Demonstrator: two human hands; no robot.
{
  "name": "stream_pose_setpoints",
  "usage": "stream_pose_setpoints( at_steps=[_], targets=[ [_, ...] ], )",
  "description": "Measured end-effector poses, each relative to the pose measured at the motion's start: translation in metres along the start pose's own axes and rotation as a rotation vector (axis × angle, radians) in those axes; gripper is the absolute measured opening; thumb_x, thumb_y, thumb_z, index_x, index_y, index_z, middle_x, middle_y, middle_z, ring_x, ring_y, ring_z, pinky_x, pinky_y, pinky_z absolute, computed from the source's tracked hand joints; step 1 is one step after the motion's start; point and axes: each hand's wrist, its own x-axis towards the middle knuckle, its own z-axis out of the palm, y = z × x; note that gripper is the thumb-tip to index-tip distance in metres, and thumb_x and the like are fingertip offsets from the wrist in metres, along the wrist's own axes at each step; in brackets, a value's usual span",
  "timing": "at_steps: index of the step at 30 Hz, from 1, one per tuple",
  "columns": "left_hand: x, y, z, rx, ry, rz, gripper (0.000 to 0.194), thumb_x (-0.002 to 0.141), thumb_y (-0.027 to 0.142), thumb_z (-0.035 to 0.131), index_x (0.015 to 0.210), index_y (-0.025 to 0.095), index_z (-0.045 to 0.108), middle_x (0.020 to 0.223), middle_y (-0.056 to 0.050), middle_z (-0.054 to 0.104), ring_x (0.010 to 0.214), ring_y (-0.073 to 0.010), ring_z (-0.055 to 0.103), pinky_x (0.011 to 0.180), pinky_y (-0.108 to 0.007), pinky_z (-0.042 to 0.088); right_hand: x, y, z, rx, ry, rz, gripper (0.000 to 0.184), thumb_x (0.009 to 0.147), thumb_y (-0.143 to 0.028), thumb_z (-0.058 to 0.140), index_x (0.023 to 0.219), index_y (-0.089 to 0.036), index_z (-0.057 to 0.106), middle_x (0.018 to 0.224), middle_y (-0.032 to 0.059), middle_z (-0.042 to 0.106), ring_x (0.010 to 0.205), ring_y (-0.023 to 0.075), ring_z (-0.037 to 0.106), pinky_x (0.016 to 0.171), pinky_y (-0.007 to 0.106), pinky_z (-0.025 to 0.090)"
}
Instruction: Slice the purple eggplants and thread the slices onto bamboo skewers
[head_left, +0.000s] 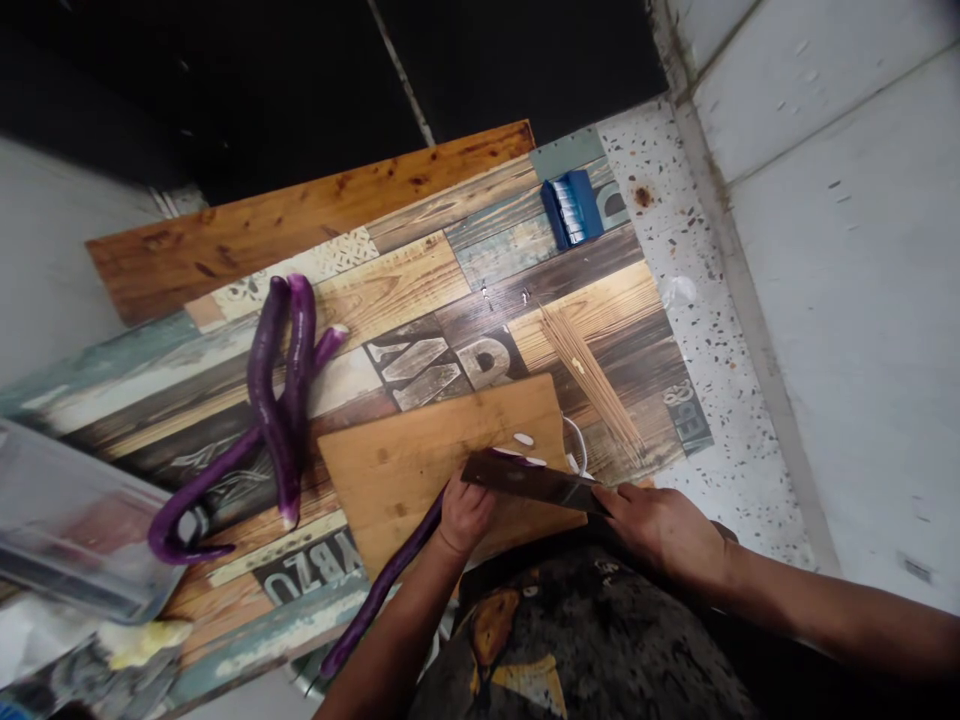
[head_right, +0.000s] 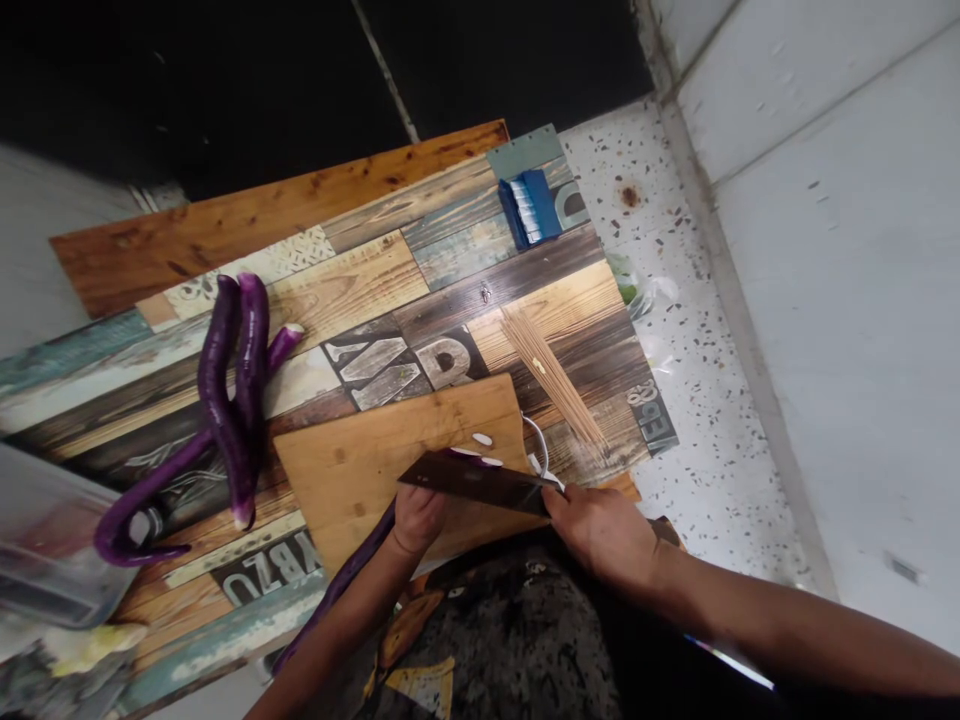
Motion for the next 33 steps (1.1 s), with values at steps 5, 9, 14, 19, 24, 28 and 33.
stream_pose_setpoints(
  at_steps=[5,9,14,19,24,28,33],
  targets=[
    [0.008,0.004,-0.005,0.106,0.145,0.093,0.027,0.087,0.012,0.039,0.105,0.022,0.056,0.078,-0.003,0.061,0.081,-0.0185,0.061,0.080,-0.038,0.050,0.022,-0.007,-0.001,-0.022,0.000,-0.007,0.018,0.086,-0.013,0.045,0.102,-0.016,0.054,0.078,0.0045,0.063,0.064,0.0157,0.060,0.050,0.025,0.033],
    [0.023,0.012,-0.017,0.122,0.142,0.104,0.031,0.087,0.011,0.038,0.113,0.020,0.054,0.092,-0.007,0.064,0.090,-0.0190,0.061,0.083,-0.038,0.049,0.057,-0.023,0.002,-0.013,0.096,-0.029,0.019,0.090,-0.018,0.043,0.104,-0.017,0.056,0.082,0.0053,0.065,0.067,0.0160,0.062,0.051,0.024,0.034],
    [0.039,0.019,-0.039,0.117,0.027,0.032,0.034,0.088,0.010,0.037,0.117,0.014,0.054,0.110,-0.013,0.059,0.112,-0.0225,0.050,0.089,-0.038,0.047,0.057,-0.022,0.000,0.049,0.189,0.026,0.029,0.095,-0.027,0.036,0.116,-0.016,0.053,0.084,0.0054,0.065,0.071,0.0157,0.063,0.056,0.025,0.038],
    [0.035,0.020,-0.042,0.248,0.092,-0.015,0.019,0.084,0.011,0.044,0.086,0.017,0.063,0.083,-0.009,0.059,0.087,-0.0225,0.054,0.074,-0.038,0.048,0.026,-0.014,-0.007,-0.001,0.072,-0.045,0.026,0.088,-0.015,0.043,0.112,-0.014,0.054,0.083,0.0058,0.064,0.068,0.0151,0.061,0.054,0.025,0.037],
    [0.022,0.017,-0.031,0.207,0.133,-0.010,0.017,0.086,0.013,0.044,0.083,0.018,0.060,0.079,-0.007,0.058,0.084,-0.0198,0.055,0.075,-0.036,0.049,0.012,-0.015,-0.010,-0.023,0.016,-0.049,0.021,0.089,-0.015,0.042,0.106,-0.014,0.054,0.078,0.0049,0.063,0.065,0.0141,0.060,0.052,0.024,0.036],
    [0.019,0.014,-0.028,0.157,0.208,0.025,0.018,0.088,0.013,0.041,0.084,0.016,0.058,0.076,-0.006,0.057,0.081,-0.0184,0.055,0.072,-0.035,0.050,0.010,-0.015,-0.013,-0.025,-0.016,-0.045,0.017,0.091,-0.018,0.043,0.102,-0.015,0.055,0.078,0.0041,0.063,0.064,0.0139,0.060,0.051,0.024,0.035],
    [0.019,0.011,-0.027,0.132,0.211,0.042,0.018,0.088,0.013,0.041,0.083,0.016,0.058,0.077,-0.004,0.058,0.083,-0.0173,0.056,0.074,-0.033,0.050,0.008,-0.008,-0.015,-0.035,0.017,-0.055,0.018,0.090,-0.016,0.042,0.103,-0.015,0.055,0.079,0.0045,0.064,0.064,0.0126,0.059,0.052,0.023,0.035]
  ],
)
